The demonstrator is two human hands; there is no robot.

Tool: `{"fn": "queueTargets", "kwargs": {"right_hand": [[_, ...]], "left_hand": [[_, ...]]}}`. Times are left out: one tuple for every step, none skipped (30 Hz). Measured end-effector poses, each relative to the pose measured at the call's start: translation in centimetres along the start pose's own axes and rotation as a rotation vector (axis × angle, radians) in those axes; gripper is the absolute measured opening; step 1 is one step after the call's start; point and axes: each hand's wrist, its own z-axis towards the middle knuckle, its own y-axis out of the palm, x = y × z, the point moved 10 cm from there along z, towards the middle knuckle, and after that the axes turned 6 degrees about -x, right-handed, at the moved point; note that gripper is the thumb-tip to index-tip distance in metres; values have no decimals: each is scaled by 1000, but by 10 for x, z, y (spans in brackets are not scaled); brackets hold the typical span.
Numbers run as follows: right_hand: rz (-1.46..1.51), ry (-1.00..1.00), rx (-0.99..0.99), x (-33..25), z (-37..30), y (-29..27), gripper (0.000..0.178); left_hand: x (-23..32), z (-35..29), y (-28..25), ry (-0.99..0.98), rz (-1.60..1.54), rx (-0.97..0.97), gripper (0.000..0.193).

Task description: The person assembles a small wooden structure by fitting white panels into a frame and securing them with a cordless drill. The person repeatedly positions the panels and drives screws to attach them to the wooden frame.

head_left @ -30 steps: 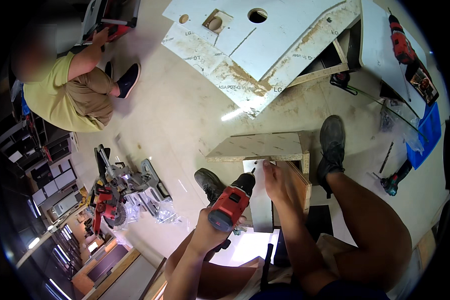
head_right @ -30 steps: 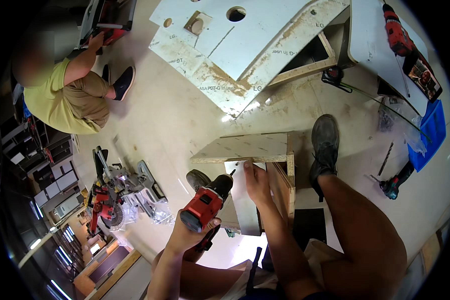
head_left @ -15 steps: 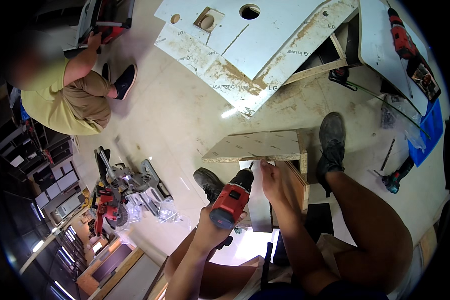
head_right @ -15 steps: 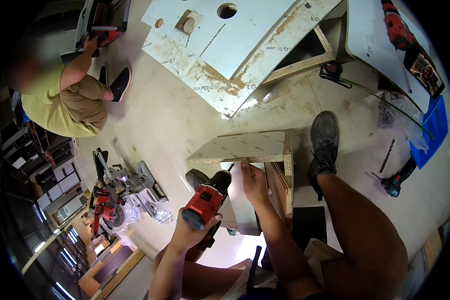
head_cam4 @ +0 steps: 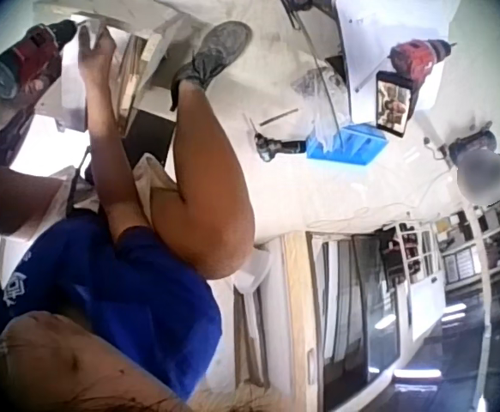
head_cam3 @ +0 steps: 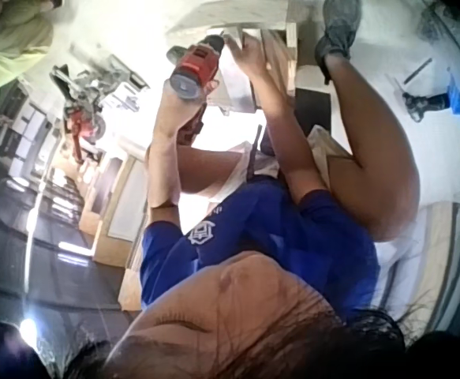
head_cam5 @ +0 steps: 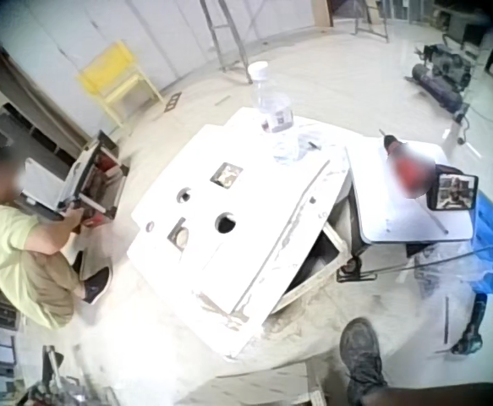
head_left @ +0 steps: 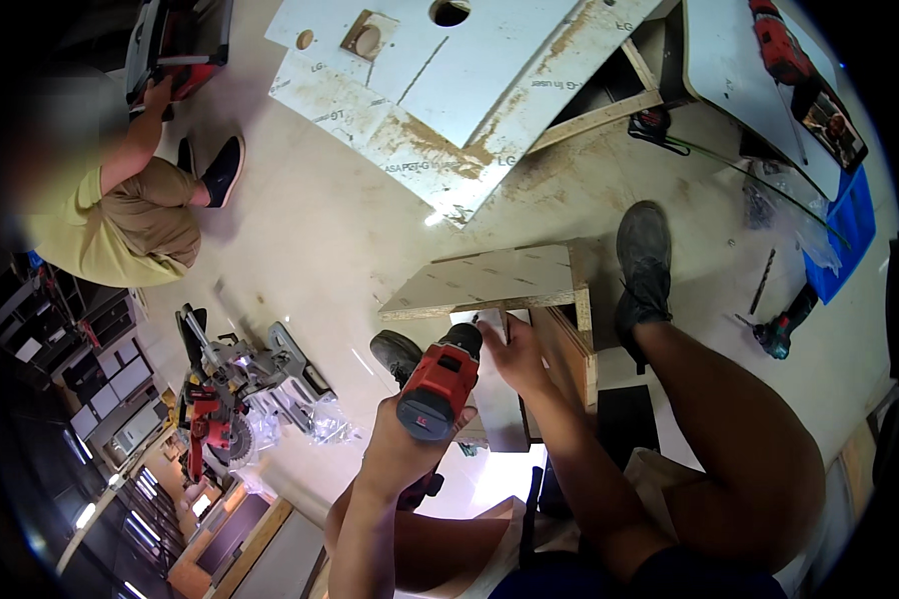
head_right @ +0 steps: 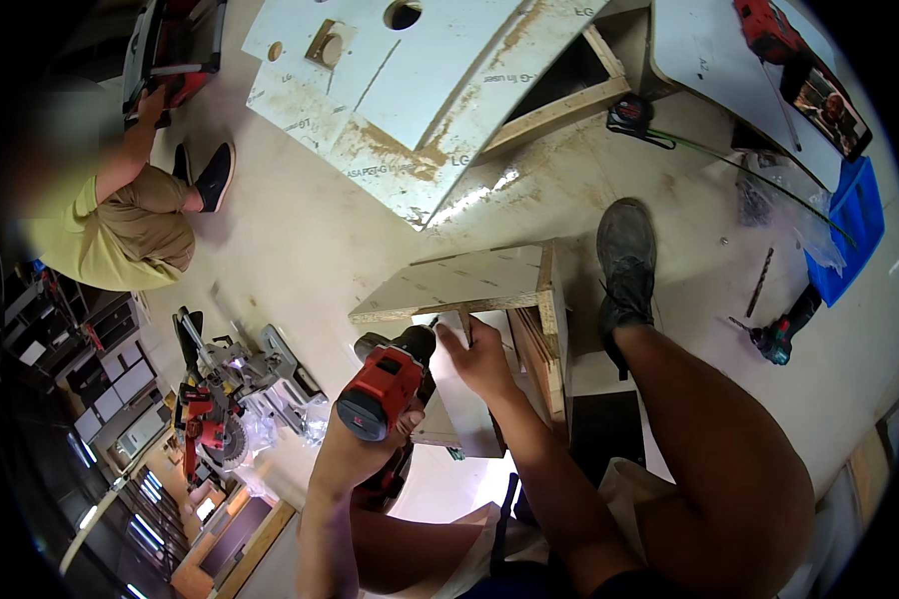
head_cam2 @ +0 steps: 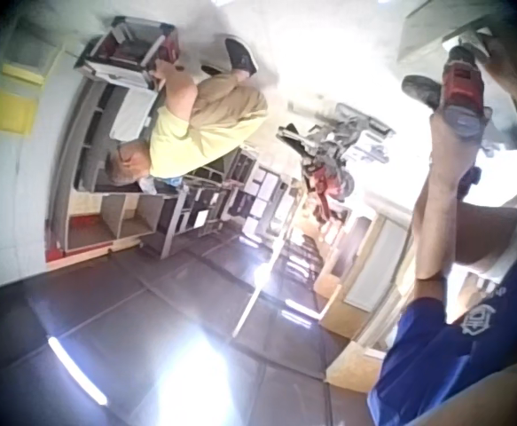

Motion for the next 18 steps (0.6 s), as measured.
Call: {"fn": "queueTargets", "kwargs": {"right_hand": [[22, -31, -21, 2, 0, 2, 27], [44, -62, -40, 3, 0, 3, 30], [7, -68, -44, 3, -1, 3, 31], [-30, -73, -46, 4, -1, 2, 32], [-66, -77, -48, 4, 0, 1, 33], [-75, -60, -61, -1, 0, 2, 32], [-85, -42, -73, -7, 0, 2, 32], [-94, -25, -86, -13, -2, 2, 31], [-89, -34, -67, -19, -2, -1, 29], [-64, -24, -68, -15, -2, 0, 29], [-39, -14, -70, -8, -1, 1, 29], [-16, -4, -76, -6, -1, 1, 29], [-39, -23, -84, -8, 0, 0, 29], [-63, -42, -93, -9, 1, -3, 28], [-86, -60, -104, -11, 2, -3, 28], [-85, -50, -99, -9, 1, -3, 28], [-84, -40, -94, -7, 1, -3, 28], [-82, -29, -88, -6, 0, -3, 28]], "left_hand": [[4, 0, 2, -31, 0, -18, 35], [4, 1, 4, -35, 26, -16, 33], [0, 0, 4, -43, 52, -12, 32], [-5, -1, 4, -50, 78, -8, 31], [-7, 0, 1, -28, 85, -13, 31], [-12, 0, -5, -9, 90, -16, 31], [-13, 0, -6, 11, 96, -18, 31], [-13, -2, -4, 4, 93, -14, 31], [-11, -2, -2, 3, 92, -12, 31], [-9, -3, -1, 1, 91, -9, 31], [-10, -2, 0, -16, 66, -14, 31], [-11, -2, 2, -33, 38, -15, 31], [-13, -2, 3, -50, 9, -15, 31], [-11, -2, 3, -46, 37, -21, 31], [-7, -2, 1, -42, 66, -26, 31], [-5, -3, -1, -39, 94, -30, 32], [-5, -3, -2, -33, 107, -30, 33], [-5, -3, -3, -28, 121, -33, 34]]}}
